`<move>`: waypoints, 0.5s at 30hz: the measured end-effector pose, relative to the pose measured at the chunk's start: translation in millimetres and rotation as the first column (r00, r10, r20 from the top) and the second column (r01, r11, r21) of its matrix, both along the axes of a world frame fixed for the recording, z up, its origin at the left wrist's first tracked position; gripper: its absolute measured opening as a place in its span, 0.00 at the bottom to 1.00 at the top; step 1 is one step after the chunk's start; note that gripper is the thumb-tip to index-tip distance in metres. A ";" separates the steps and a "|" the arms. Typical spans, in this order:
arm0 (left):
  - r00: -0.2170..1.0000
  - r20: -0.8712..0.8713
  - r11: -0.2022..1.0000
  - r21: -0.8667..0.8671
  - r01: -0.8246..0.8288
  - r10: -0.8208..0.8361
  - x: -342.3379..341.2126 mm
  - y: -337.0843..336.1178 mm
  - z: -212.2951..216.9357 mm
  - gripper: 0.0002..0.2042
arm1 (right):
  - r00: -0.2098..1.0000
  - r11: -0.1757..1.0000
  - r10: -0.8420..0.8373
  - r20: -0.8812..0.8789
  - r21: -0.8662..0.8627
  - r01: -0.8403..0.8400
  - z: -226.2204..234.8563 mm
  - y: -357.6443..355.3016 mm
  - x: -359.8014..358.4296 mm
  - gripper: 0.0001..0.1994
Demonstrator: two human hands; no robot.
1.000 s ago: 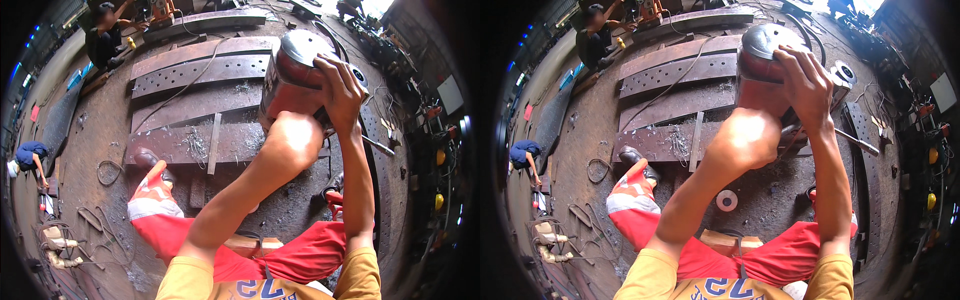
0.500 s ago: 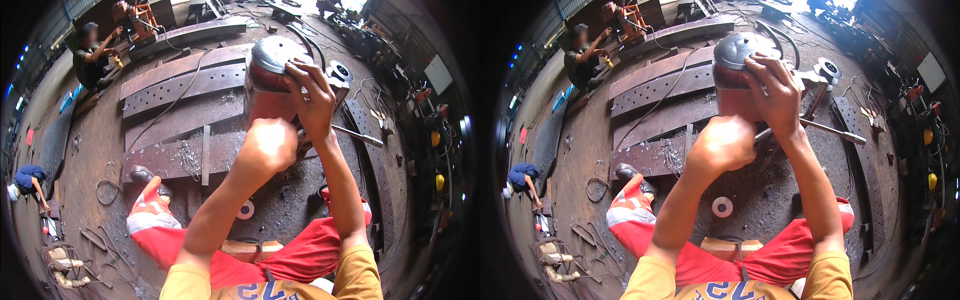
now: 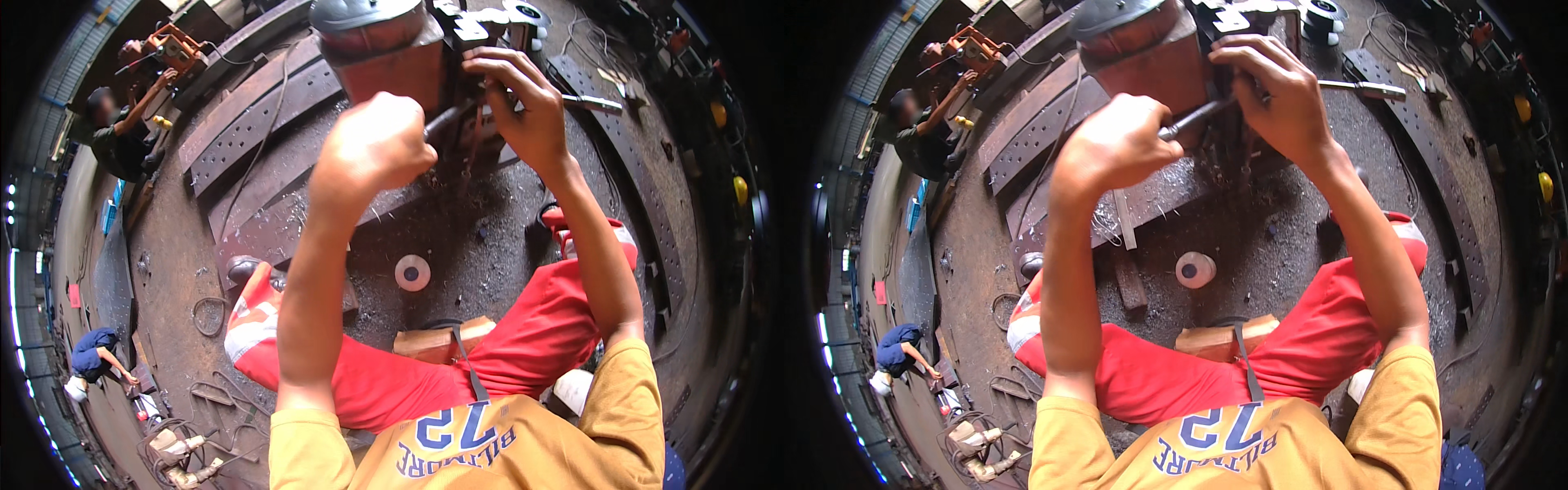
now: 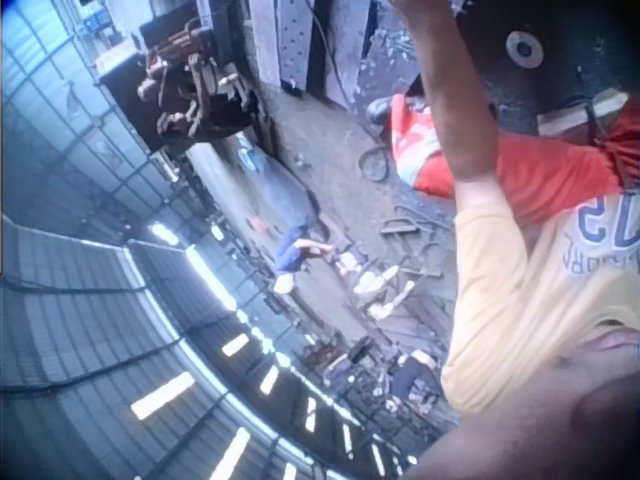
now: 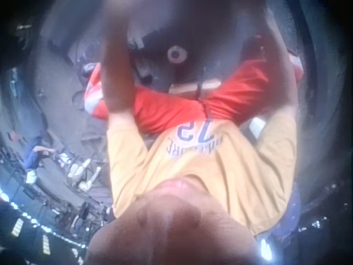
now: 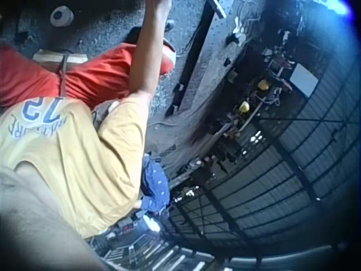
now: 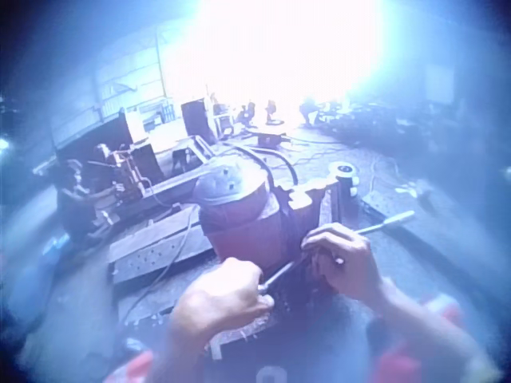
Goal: The person operates a drill press on a metal plate, repeatedly applying liquid from a plastic bottle to the drilling area. The person also uses a metal file to scrape the surface of the metal plate between drilling cycles.
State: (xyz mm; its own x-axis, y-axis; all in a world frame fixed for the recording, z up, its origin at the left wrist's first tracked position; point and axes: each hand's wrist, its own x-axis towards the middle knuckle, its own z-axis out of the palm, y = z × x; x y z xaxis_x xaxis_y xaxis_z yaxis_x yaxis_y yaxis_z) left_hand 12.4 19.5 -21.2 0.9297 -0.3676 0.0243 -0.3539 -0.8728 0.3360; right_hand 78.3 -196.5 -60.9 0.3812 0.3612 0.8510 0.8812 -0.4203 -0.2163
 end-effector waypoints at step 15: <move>0.966 -0.229 0.991 0.090 -0.103 0.121 13.3 -8.4 1.9 0.17 | 0.335 0.888 -0.068 -0.940 -0.210 -0.409 -369.3 16.9 -163.0 0.64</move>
